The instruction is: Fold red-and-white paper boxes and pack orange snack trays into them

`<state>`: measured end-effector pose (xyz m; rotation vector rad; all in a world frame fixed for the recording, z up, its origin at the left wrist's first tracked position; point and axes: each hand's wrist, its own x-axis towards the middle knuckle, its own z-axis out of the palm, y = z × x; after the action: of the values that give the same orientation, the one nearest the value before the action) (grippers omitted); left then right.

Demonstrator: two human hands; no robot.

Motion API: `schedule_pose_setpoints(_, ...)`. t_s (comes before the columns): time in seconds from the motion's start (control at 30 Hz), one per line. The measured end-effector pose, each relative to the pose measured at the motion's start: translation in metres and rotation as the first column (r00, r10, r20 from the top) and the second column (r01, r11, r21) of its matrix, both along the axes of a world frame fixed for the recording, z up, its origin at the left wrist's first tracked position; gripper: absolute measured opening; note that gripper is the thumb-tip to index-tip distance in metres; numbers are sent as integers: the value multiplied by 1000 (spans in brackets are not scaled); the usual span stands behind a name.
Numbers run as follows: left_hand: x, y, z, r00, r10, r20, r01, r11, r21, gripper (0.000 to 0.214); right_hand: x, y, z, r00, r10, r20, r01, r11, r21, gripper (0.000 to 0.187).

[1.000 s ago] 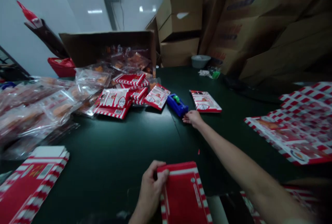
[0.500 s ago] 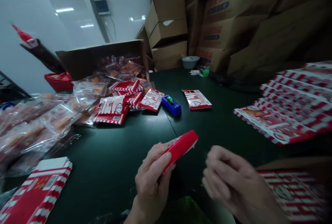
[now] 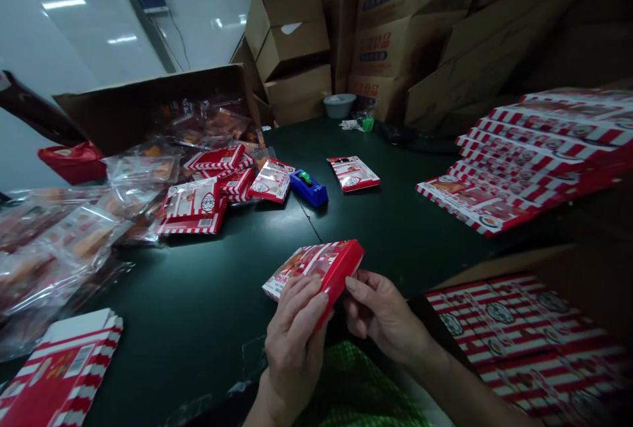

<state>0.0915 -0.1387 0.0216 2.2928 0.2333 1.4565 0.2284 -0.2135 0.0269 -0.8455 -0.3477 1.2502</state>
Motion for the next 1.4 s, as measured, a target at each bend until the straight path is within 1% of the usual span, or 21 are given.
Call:
schedule_pose_setpoints(0.1, -2, 2, 5, 1000, 6, 27, -3, 995, -100, 43, -5, 6, -1, 998, -22, 57, 19, 998, 55, 38)
schedule_pose_setpoints(0.2, -2, 10, 9, 997, 51, 64, -39, 983, -179, 39, -10, 3, 10, 1000, 10, 18, -11, 996, 93, 36)
schedule_pose_setpoints(0.3, 1, 19, 9, 990, 118, 80, -105, 984, -147, 40, -8, -8, 28, 998, 62, -6, -60, 983, 174, 33)
schedule_pose_setpoints(0.37, 4, 22, 6, 990, 110, 83, -101, 989, -108, 41, -4, -13, 39, 997, 79, 9, -78, 961, 265, 26)
schedule_pose_setpoints(0.43, 6, 21, 1, 991, 91, 99, -84, 994, -76, 43, 3, -11, 43, 999, 43, 29, -50, 954, 297, 21)
schedule_pose_setpoints(0.47, 6, 19, -1, 990, 89, 111, -83, 995, -61, 43, 6, -8, 42, 999, 17, 35, -26, 960, 278, 21)
schedule_pose_setpoints(0.53, 6, 16, -5, 988, 95, 119, -90, 995, -42, 45, 11, 1, 35, 999, -18, 46, 9, 982, 191, 23)
schedule_pose_setpoints(0.67, 5, 12, -7, 990, 96, 103, -94, 995, -25, 46, 15, 13, 15, 997, -2, 74, -4, 997, 79, 31)
schedule_pose_setpoints(0.8, 6, 12, -8, 990, 93, 103, -92, 996, -19, 45, 15, 14, 10, 992, 14, 123, -17, 1000, 24, 34)
schedule_pose_setpoints(0.93, 2, 11, -8, 994, 78, 78, -70, 992, -107, 42, 17, 16, 11, 980, 24, 197, -25, 1000, 4, 36)
schedule_pose_setpoints(1.0, -2, 8, -4, 995, 81, 66, -67, 979, -191, 39, 18, 19, 11, 958, 22, 287, -24, 1000, 3, 37)
schedule_pose_setpoints(1.07, -6, 5, 6, 992, 107, 67, -81, 947, -310, 36, 20, 23, 10, 887, -25, 461, 29, 1000, -2, 38)
schedule_pose_setpoints(1.1, -9, 3, 11, 990, 121, 75, -84, 922, -378, 33, 21, 25, 10, 818, -68, 571, 85, 996, -2, 38)
schedule_pose_setpoints(1.17, -14, -1, 23, 984, 145, 108, -68, 850, -523, 28, 23, 28, 12, 622, -152, 768, 231, 973, 5, 38)
schedule_pose_setpoints(1.2, -16, -2, 28, 980, 152, 131, -47, 808, -587, 24, 24, 29, 15, 532, -187, 826, 301, 953, 22, 39)
schedule_pose_setpoints(1.23, -19, -2, 32, 976, 155, 152, -21, 762, -647, 20, 26, 28, 19, 464, -216, 859, 342, 938, 52, 39)
schedule_pose_setpoints(1.27, -23, -2, 34, 976, 148, 162, 8, 714, -700, 17, 27, 26, 24, 441, -235, 866, 334, 939, 84, 43)
schedule_pose_setpoints(1.3, -26, -2, 36, 979, 128, 159, 34, 665, -746, 16, 28, 23, 30, 475, -223, 851, 260, 960, 106, 49)
schedule_pose_setpoints(1.33, -30, -1, 36, 986, 91, 142, 56, 618, -785, 16, 28, 19, 36, 552, -172, 816, 133, 984, 117, 54)
schedule_pose_setpoints(1.37, -34, 0, 35, 991, 45, 123, 76, 567, -820, 17, 27, 14, 41, 637, -77, 767, -20, 993, 117, 55)
schedule_pose_setpoints(1.4, -37, 0, 33, 994, 1, 111, 95, 514, -853, 18, 26, 9, 44, 703, 43, 710, -166, 981, 105, 51)
